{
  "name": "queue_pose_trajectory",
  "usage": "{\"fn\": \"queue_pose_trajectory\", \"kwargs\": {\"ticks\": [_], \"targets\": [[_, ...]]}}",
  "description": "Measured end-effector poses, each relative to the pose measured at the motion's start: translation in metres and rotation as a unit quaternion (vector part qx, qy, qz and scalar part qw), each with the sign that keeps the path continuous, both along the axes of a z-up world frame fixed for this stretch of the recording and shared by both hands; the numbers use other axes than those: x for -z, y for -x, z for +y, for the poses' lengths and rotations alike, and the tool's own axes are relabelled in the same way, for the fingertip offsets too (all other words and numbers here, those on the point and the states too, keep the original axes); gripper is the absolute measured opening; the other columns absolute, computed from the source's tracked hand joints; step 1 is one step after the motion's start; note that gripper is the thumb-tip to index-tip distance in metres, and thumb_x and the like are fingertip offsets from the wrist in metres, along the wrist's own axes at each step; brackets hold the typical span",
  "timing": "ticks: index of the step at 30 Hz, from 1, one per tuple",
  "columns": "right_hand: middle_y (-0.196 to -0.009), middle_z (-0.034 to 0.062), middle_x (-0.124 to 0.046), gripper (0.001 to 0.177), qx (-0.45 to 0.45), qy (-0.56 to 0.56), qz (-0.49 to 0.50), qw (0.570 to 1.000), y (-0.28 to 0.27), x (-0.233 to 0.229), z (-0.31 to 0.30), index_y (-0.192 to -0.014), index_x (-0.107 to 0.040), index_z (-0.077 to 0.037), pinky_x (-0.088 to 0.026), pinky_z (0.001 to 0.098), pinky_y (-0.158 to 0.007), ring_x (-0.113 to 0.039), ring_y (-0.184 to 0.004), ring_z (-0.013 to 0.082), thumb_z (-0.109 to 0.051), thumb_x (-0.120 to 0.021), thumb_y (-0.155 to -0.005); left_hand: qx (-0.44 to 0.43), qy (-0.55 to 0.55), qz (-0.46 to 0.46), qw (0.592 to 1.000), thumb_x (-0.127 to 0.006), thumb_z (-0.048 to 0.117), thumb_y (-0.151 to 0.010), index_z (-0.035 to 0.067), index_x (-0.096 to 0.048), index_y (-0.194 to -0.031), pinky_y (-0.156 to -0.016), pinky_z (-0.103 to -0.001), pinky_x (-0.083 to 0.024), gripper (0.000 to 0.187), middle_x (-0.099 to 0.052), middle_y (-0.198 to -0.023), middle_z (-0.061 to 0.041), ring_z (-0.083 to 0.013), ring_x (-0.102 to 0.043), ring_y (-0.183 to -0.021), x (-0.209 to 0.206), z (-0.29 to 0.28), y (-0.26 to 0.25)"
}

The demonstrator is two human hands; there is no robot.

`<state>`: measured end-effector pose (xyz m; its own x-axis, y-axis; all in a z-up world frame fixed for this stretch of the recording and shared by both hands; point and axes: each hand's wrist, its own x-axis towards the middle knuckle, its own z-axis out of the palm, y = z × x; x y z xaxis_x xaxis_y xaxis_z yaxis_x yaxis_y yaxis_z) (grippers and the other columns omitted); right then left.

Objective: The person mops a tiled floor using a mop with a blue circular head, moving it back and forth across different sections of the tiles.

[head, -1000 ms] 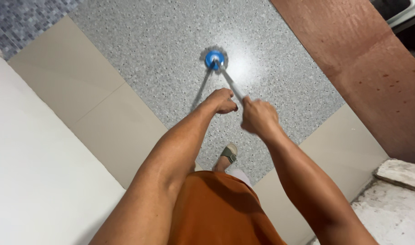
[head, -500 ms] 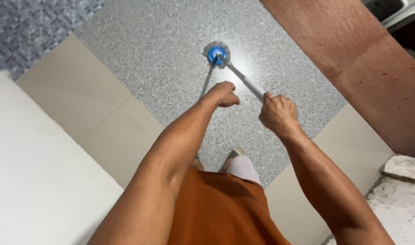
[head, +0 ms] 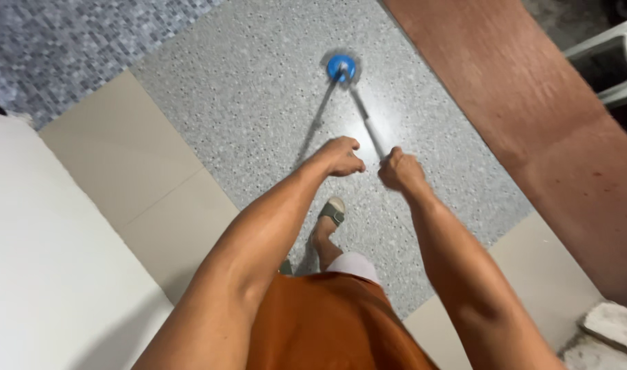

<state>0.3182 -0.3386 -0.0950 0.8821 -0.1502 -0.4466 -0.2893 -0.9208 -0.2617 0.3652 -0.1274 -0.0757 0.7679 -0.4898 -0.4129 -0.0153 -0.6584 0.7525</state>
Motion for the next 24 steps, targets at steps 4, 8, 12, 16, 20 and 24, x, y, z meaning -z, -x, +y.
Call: {"fn": "queue_pose_trajectory", "kwargs": {"ticks": [4,8,12,16,20,24], "targets": [[-0.102,0.0334,-0.070,0.041,-0.016,0.049,0.024,0.998,-0.074,0.002,-0.017,-0.116,-0.060,0.007,-0.056,0.0532,-0.085,-0.069,-0.097,0.0486,-0.022,-0.067,-0.088,-0.053,-0.026,0.033,0.998,-0.085,0.032,-0.070,0.001,-0.063,-0.134,-0.099,-0.037,-0.054,0.074,-0.072,-0.119,-0.021,-0.0322,-0.070,-0.114,-0.001,0.011,-0.045],[-0.098,0.0260,-0.073,0.042,0.183,-0.133,0.070,0.972,-0.112,-0.078,-0.021,-0.117,-0.066,0.010,-0.064,0.0439,-0.064,-0.078,-0.084,0.0351,-0.027,-0.057,-0.101,-0.075,-0.032,0.059,0.995,-0.084,0.032,-0.070,0.002,-0.062,-0.135,-0.101,-0.036,-0.054,0.074,-0.073,-0.120,-0.019,-0.0316,-0.070,-0.116,-0.008,0.009,-0.068],[-0.090,0.0192,-0.073,0.034,0.172,-0.106,0.077,0.976,-0.130,-0.128,-0.015,-0.120,-0.070,0.002,-0.056,0.0340,-0.055,-0.071,-0.070,0.0223,-0.022,-0.061,-0.098,0.001,-0.063,-0.006,0.998,-0.087,0.034,-0.073,0.002,-0.064,-0.132,-0.103,-0.040,-0.049,0.071,-0.065,-0.129,-0.021,-0.0351,-0.062,-0.122,-0.020,-0.013,-0.094],[-0.091,0.0140,-0.068,0.042,0.267,-0.218,0.077,0.936,-0.137,-0.126,-0.014,-0.130,-0.061,-0.007,-0.058,0.0289,-0.054,-0.066,-0.065,0.0150,-0.012,-0.068,-0.089,0.044,-0.062,0.038,0.996,-0.084,0.033,-0.072,0.001,-0.060,-0.136,-0.106,-0.037,-0.051,0.075,-0.071,-0.126,-0.018,-0.0299,-0.067,-0.121,-0.036,-0.030,-0.123],[-0.088,0.0129,-0.066,0.041,0.287,-0.253,0.102,0.918,-0.139,-0.109,0.003,-0.135,-0.058,-0.007,-0.044,0.0302,-0.048,-0.053,-0.062,0.0143,-0.030,-0.062,-0.101,0.084,-0.075,0.046,0.993,-0.083,0.031,-0.072,0.003,-0.061,-0.136,-0.106,-0.038,-0.050,0.074,-0.070,-0.128,-0.017,-0.0293,-0.065,-0.123,-0.050,-0.030,-0.145],[-0.077,0.0125,-0.061,0.041,-0.017,0.058,0.041,0.997,-0.121,-0.132,0.047,-0.135,-0.060,-0.009,-0.043,0.0319,-0.036,-0.050,-0.049,0.0147,-0.017,-0.050,-0.096,0.108,-0.091,0.039,0.989,-0.083,0.030,-0.072,0.006,-0.061,-0.136,-0.104,-0.039,-0.051,0.072,-0.070,-0.125,-0.017,-0.0302,-0.065,-0.120,-0.057,-0.014,-0.173]]}}
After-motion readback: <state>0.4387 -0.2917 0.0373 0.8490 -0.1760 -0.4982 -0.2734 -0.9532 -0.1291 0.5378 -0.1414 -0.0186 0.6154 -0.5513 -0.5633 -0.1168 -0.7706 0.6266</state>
